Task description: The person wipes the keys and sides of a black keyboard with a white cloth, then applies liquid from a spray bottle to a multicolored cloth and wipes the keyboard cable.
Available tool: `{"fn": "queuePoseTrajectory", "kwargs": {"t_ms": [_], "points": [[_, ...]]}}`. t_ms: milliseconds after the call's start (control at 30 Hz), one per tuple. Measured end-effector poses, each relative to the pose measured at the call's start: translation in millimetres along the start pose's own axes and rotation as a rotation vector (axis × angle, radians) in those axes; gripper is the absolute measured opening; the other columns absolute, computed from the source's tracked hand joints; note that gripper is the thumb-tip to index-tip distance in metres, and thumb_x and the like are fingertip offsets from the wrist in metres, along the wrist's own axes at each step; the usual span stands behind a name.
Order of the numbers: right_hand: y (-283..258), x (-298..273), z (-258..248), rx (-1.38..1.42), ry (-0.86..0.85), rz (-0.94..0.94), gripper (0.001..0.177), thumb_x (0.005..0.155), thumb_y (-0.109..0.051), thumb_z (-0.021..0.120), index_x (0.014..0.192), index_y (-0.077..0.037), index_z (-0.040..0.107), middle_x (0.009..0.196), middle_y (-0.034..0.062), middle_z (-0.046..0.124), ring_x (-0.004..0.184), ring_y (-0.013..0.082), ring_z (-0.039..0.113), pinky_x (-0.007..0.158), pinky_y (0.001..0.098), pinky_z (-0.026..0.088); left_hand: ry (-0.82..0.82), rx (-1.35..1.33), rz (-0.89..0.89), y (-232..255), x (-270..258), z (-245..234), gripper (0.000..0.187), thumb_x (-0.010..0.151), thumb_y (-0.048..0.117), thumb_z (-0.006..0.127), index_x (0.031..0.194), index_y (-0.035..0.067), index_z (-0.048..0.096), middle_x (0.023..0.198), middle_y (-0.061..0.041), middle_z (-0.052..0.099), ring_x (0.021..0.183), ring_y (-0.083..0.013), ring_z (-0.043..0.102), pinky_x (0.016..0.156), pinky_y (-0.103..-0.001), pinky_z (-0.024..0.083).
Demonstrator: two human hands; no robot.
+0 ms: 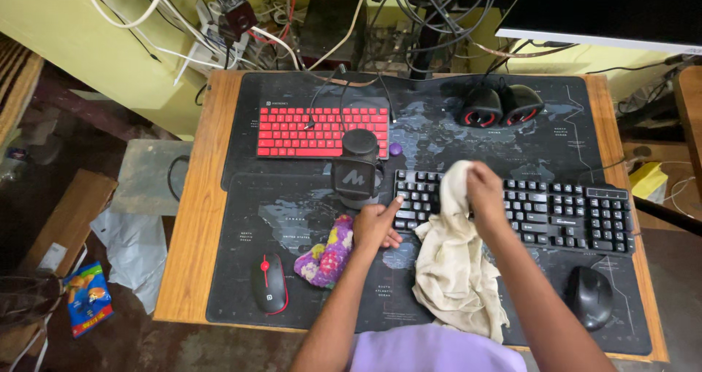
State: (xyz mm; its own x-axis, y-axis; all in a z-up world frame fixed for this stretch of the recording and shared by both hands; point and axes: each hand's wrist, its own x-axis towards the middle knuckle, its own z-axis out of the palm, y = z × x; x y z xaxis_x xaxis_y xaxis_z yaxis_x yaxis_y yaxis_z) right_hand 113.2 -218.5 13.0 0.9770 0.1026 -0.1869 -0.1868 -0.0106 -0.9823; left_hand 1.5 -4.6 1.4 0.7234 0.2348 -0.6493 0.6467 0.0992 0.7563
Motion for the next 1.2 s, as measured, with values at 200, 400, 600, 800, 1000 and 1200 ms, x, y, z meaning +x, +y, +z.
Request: {"fn": "queuePoseTrajectory", "kwargs": {"t_ms": [200, 400, 600, 800, 1000, 1200], "points": [[4.6, -5.3, -37.0, 0.372, 0.161, 0.320, 0.007, 0.101, -0.018, 0.060, 0.102, -0.013, 0.065, 0.086, -0.0002, 0.068, 0.070, 0.0107, 0.065, 0.067, 0.0312, 0.058, 0.014, 0.030, -0.009, -1.0, 1.1, 0.9, 0.064, 0.089, 0.063, 0.066, 0.073, 0.001, 0.062, 0.060, -0.021, 0.071, 0.044, -0.0229, 0.069, 0.034, -0.028, 0.046], [28.2, -19.1, -30.4, -0.249, -0.021, -0.035, 0.017, 0.088, -0.014, 0.079, 0.100, -0.005, 0.071, 0.086, 0.0060, 0.067, 0.072, 0.0124, 0.060, 0.062, 0.0277, 0.046, 0.026, 0.040, -0.004, 2.8, -3.0, 0.3, 0.064, 0.090, 0.062, 0.066, 0.074, -0.001, 0.065, 0.060, -0.021, 0.071, 0.043, -0.0228, 0.069, 0.034, -0.028, 0.047], [-17.8, -43.7, 22.2, -0.766, 0.102, -0.149, 0.026, 0.075, -0.027, 0.082, 0.093, -0.012, 0.071, 0.081, 0.0030, 0.072, 0.070, 0.0189, 0.068, 0.065, 0.0362, 0.051, 0.017, 0.034, 0.004, 6.6, -7.5, -0.4, 0.063, 0.090, 0.061, 0.066, 0.074, 0.000, 0.065, 0.060, -0.020, 0.071, 0.043, -0.0228, 0.069, 0.033, -0.028, 0.046], [-26.0, -44.7, 38.9, -0.903, 0.093, -0.212, 0.025, 0.070, -0.027, 0.083, 0.083, -0.010, 0.070, 0.083, 0.0096, 0.070, 0.075, 0.0281, 0.067, 0.068, 0.0418, 0.052, 0.036, 0.050, 0.022, 6.6, -7.9, 0.0, 0.064, 0.091, 0.060, 0.066, 0.071, -0.001, 0.063, 0.059, -0.020, 0.071, 0.043, -0.0225, 0.069, 0.034, -0.028, 0.046], [-21.0, -36.2, 40.2, -0.900, 0.047, -0.199, 0.026, 0.067, -0.028, 0.083, 0.080, -0.009, 0.070, 0.083, 0.0117, 0.068, 0.076, 0.0302, 0.067, 0.069, 0.0437, 0.052, 0.034, 0.030, 0.025, 3.7, -6.5, 0.8, 0.064, 0.090, 0.060, 0.067, 0.070, -0.001, 0.062, 0.058, -0.020, 0.070, 0.043, -0.0224, 0.069, 0.033, -0.028, 0.046], [-20.3, -33.3, 53.2, -0.950, 0.070, -0.254, 0.022, 0.069, -0.027, 0.080, 0.081, -0.011, 0.070, 0.086, 0.0125, 0.067, 0.081, 0.0344, 0.067, 0.070, 0.0477, 0.051, 0.029, 0.023, -0.007, 4.5, -3.9, 0.5, 0.063, 0.089, 0.060, 0.067, 0.071, 0.001, 0.062, 0.059, -0.021, 0.070, 0.043, -0.0237, 0.069, 0.033, -0.029, 0.046]]}}
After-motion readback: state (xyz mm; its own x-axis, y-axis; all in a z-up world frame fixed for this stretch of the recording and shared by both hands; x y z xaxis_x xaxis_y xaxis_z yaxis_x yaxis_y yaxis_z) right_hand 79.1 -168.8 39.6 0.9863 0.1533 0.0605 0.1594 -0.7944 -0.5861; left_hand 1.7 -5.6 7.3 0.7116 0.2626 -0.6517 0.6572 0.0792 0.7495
